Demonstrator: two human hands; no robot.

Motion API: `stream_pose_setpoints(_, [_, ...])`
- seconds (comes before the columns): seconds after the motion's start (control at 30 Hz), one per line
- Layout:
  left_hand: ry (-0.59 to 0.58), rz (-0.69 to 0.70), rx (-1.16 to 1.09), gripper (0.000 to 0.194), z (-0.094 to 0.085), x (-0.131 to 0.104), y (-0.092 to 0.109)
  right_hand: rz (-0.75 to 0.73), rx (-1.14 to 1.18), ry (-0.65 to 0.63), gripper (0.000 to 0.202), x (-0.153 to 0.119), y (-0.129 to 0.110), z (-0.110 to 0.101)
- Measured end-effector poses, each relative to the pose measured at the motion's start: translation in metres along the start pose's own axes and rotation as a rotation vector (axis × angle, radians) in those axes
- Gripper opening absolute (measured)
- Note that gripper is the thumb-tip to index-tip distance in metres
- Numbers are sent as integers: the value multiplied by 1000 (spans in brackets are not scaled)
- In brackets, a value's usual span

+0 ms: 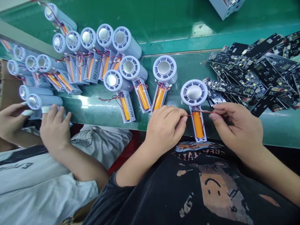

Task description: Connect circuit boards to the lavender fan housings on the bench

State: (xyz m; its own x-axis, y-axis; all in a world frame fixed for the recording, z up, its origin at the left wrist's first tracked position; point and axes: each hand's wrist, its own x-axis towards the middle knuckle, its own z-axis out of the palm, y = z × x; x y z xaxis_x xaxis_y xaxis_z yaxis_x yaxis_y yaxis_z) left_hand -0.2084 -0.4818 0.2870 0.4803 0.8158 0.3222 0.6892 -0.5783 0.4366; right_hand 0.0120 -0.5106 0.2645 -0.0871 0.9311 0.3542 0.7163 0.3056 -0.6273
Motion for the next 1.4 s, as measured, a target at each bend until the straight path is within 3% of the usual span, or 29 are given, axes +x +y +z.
stream_pose_setpoints(0.17, [33, 30, -21, 11, 0, 0, 2, -97, 52, 47, 17, 4, -2, -4])
stream_pose_setpoints(0.27, [87, 92, -14, 22, 1, 8, 9, -199, 90, 58, 24, 5, -4, -6])
stream_pose_setpoints(0.47, [-135, 150, 96, 22, 0, 32, 17, -428, 100, -11, 23, 2, -6, -11])
stream_pose_setpoints(0.57, [-131, 125, 28, 18, -2, 34, 13, -384, 80, -15, 21, 0, 2, -13])
stream_pose_setpoints(0.77, [105, 106, -117, 10, 8, 11, 4, -102, 89, 143, 19, 11, 5, -13])
stream_pose_setpoints(0.83, [101, 183, -35, 9, 11, 3, 4, -131, 128, 176, 21, 16, -2, -14])
stream_pose_setpoints(0.97, [-6, 298, 53, 10, 6, -1, 4, -370, 100, 186, 29, 13, -14, -19])
stream_pose_setpoints(1.07, [-37, 248, -91, 12, 1, -1, 2, -499, 70, 123, 30, 1, -15, -25])
stream_pose_setpoints(1.17, [37, 182, -189, 9, 2, -3, 3, -559, 29, -19, 22, -14, -14, -25])
stream_pose_setpoints(1.27, [79, 175, -207, 7, 5, -2, 8, -526, -60, -68, 15, -23, -17, -17])
stream_pose_setpoints(1.4, [50, 205, -220, 9, 8, -2, 14, -348, -92, 21, 15, -20, -19, -1])
